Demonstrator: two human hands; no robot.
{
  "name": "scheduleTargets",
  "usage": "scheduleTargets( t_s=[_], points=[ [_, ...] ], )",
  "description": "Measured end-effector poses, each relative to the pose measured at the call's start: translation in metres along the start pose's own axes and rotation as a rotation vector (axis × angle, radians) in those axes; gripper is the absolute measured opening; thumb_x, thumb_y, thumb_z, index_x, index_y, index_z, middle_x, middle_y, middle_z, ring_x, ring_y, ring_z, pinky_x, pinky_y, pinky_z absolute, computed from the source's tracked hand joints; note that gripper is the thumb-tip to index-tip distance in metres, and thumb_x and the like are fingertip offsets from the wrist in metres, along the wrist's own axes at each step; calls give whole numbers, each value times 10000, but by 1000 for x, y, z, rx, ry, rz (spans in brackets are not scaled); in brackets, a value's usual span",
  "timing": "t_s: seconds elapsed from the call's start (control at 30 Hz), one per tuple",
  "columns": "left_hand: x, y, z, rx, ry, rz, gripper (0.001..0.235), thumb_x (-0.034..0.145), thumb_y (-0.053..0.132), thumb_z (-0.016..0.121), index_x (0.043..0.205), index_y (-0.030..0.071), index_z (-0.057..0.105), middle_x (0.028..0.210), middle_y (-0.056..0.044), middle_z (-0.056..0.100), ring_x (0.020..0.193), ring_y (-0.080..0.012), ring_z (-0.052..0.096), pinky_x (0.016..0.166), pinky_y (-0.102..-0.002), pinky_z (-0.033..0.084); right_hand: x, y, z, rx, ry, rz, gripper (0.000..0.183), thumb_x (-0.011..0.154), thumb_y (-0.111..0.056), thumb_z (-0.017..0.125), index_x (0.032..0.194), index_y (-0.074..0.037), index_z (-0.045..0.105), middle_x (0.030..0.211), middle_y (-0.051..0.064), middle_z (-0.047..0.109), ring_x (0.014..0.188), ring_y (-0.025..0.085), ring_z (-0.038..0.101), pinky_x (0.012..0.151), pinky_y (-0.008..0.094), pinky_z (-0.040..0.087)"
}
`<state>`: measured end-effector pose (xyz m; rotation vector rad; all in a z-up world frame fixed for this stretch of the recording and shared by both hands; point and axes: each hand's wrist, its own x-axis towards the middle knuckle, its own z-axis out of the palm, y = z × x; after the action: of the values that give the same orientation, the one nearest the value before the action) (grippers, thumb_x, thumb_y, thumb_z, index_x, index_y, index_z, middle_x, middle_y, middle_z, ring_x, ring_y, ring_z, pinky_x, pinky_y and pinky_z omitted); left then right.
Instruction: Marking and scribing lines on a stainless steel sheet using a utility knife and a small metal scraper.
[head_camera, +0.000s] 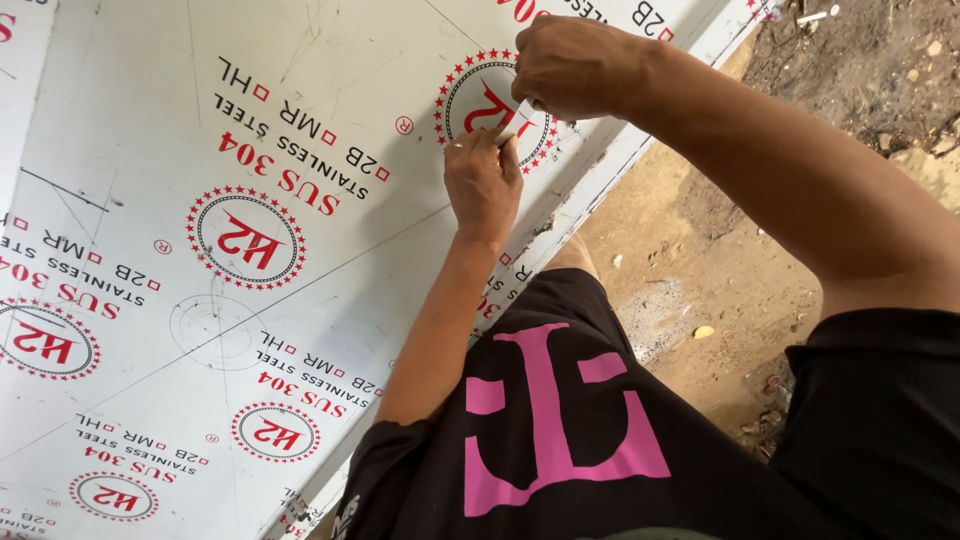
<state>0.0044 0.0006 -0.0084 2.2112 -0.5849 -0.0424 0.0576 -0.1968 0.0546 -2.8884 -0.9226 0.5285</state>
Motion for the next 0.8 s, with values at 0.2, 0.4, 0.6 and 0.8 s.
scheduleTargets(
  t_s=[0.2,0.4,0.6,0.8],
  points=[
    [-2,3,1,21,16,-59,122,962,110,633,853,73,673,801,-77,673,844,-299,640,840,-456,485,3,-5,-6,-6,-112,44,146,907,-205,735,1029,-194,814,861,50,741,933,215,683,868,353,579],
    [3,-6,-3,-6,-1,-5,95,930,120,657,857,67,684,835,-82,691,852,-310,644,830,-459,494,-12,-7,10,46,-31,83,138,928,-149,716,1018,-177,816,809,63,747,884,228,694,842,373,586],
    [39,-30,-20,-60,-253,214,106,868,111,755,855,32,684,874,-137,699,883,-363,650,818,-477,524,-46,-29,45,165,84,158,132,927,-46,691,824,-70,770,697,97,701,708,217,654,634,374,569],
    [81,-27,-24,-21,-625,361,95,789,66,784,776,32,696,827,-159,697,839,-363,665,755,-470,533,-66,-63,81,445,280,344,102,909,17,684,835,-33,732,648,90,667,542,182,583,444,337,486]
  ],
)
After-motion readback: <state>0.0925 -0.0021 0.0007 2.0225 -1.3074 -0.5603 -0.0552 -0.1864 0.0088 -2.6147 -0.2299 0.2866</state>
